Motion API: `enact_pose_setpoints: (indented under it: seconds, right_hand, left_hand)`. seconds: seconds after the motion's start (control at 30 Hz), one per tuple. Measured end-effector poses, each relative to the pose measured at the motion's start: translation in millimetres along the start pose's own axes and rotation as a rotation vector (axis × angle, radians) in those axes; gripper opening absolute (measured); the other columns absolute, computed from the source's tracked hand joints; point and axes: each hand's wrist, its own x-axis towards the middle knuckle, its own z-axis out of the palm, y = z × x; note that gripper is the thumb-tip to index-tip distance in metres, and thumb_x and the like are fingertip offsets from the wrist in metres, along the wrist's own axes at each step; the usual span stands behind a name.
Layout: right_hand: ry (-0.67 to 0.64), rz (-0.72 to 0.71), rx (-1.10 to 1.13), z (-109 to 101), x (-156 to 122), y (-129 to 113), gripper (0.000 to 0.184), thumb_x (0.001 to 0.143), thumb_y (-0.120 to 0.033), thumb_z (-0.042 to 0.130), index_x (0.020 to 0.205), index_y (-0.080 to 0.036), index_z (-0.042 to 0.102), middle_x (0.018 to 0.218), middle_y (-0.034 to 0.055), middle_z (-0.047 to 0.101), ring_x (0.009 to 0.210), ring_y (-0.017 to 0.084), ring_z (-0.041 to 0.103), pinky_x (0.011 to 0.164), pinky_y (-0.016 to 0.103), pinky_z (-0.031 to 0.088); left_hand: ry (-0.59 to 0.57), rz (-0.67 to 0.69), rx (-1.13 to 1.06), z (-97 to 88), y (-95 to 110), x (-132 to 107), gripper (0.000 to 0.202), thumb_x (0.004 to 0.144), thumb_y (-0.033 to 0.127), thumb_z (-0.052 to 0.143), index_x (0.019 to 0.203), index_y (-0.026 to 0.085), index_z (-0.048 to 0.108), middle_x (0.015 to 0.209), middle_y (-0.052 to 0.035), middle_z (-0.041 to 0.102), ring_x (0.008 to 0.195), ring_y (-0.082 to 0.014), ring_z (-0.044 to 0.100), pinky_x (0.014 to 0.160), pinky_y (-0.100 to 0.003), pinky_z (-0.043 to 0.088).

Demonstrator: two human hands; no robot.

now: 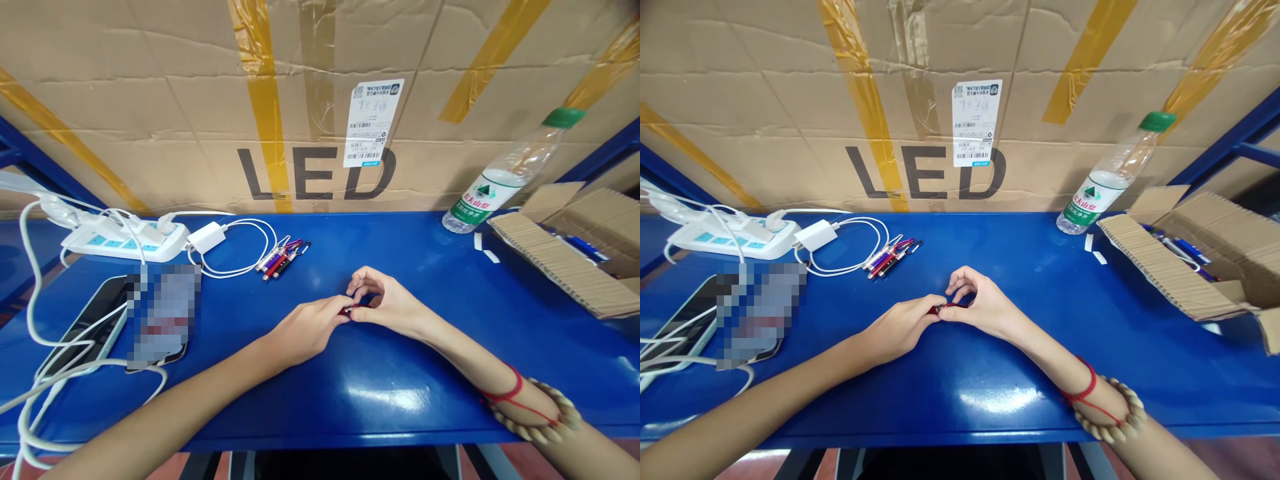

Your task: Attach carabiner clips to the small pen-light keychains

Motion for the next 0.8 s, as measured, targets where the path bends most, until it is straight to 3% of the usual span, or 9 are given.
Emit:
enact_pose_setpoints:
  seconds: [0.13, 0.23, 0.43, 0.5, 0.63, 0.8]
  right_hand:
    - [0.135, -0.158, -0.142, 6.6, -3.3, -7.3, 0.027, 0.069, -0.033, 0.067, 0.087, -0.018, 0.053, 0.082, 0.0026, 0.058, 0.068, 0.011, 0.054, 0.052, 0.021, 0.043]
    - [0.214, -0.311, -0.251, 8.3, -6.6, -9.3, 0.02, 0.073, -0.033, 0.064, 0.086, -0.018, 0.061, 0.082, 0.0037, 0.059, 0.068, 0.012, 0.054, 0.056, 0.023, 0.046]
    - [0.235, -0.529, -0.384, 1.3, -9.1, -6.3, 0.012, 0.08, -0.023, 0.057, 0.086, -0.022, 0.068, 0.083, 0.0028, 0.061, 0.073, 0.012, 0.057, 0.064, 0.024, 0.048]
    - [0.225, -0.554, -0.396, 0.2, -8.6, -6.1, 0.013, 0.08, -0.022, 0.056, 0.082, -0.022, 0.069, 0.082, 0.0024, 0.062, 0.073, 0.012, 0.058, 0.067, 0.024, 0.048]
    - [0.279, -0.511, -0.342, 0.8, -7.3, -7.4, 0.009, 0.075, -0.024, 0.063, 0.079, -0.02, 0.069, 0.078, 0.0027, 0.061, 0.066, 0.011, 0.057, 0.056, 0.021, 0.046]
    - [0.185, -0.437, -0.269, -1.0, -6.9, -6.6, 0.014, 0.076, -0.027, 0.061, 0.065, -0.02, 0.069, 0.075, 0.0023, 0.06, 0.064, 0.01, 0.056, 0.056, 0.022, 0.044]
  left_hand:
    - [0.099, -0.016, 0.042, -1.7, -1.7, 4.2, 0.021, 0.091, 0.022, 0.029, 0.099, 0.019, 0.049, 0.094, -0.003, 0.059, 0.087, -0.0136, 0.056, 0.076, -0.025, 0.044]
    - [0.126, -0.057, 0.132, -3.9, -1.3, 5.4, 0.023, 0.09, 0.022, 0.028, 0.096, 0.019, 0.051, 0.091, -0.0023, 0.057, 0.082, -0.0136, 0.055, 0.072, -0.025, 0.043]
    - [0.106, -0.18, 0.095, -7.5, 1.7, 5.1, 0.023, 0.091, 0.026, 0.028, 0.095, 0.022, 0.051, 0.084, 0.0017, 0.056, 0.077, -0.0112, 0.054, 0.065, -0.021, 0.039]
    - [0.083, -0.2, 0.047, -8.1, 2.1, 5.3, 0.023, 0.091, 0.026, 0.029, 0.096, 0.023, 0.05, 0.084, 0.0029, 0.058, 0.076, -0.0109, 0.055, 0.066, -0.021, 0.039]
    - [0.04, -0.194, -0.042, -8.9, 2.5, 6.0, 0.025, 0.091, 0.028, 0.028, 0.09, 0.022, 0.052, 0.083, 0.0025, 0.058, 0.077, -0.011, 0.054, 0.067, -0.021, 0.039]
    - [-0.009, -0.168, -0.142, -9.8, 3.3, 5.4, 0.02, 0.09, 0.027, 0.029, 0.098, 0.023, 0.048, 0.092, 0.0009, 0.06, 0.085, -0.0132, 0.055, 0.073, -0.024, 0.04]
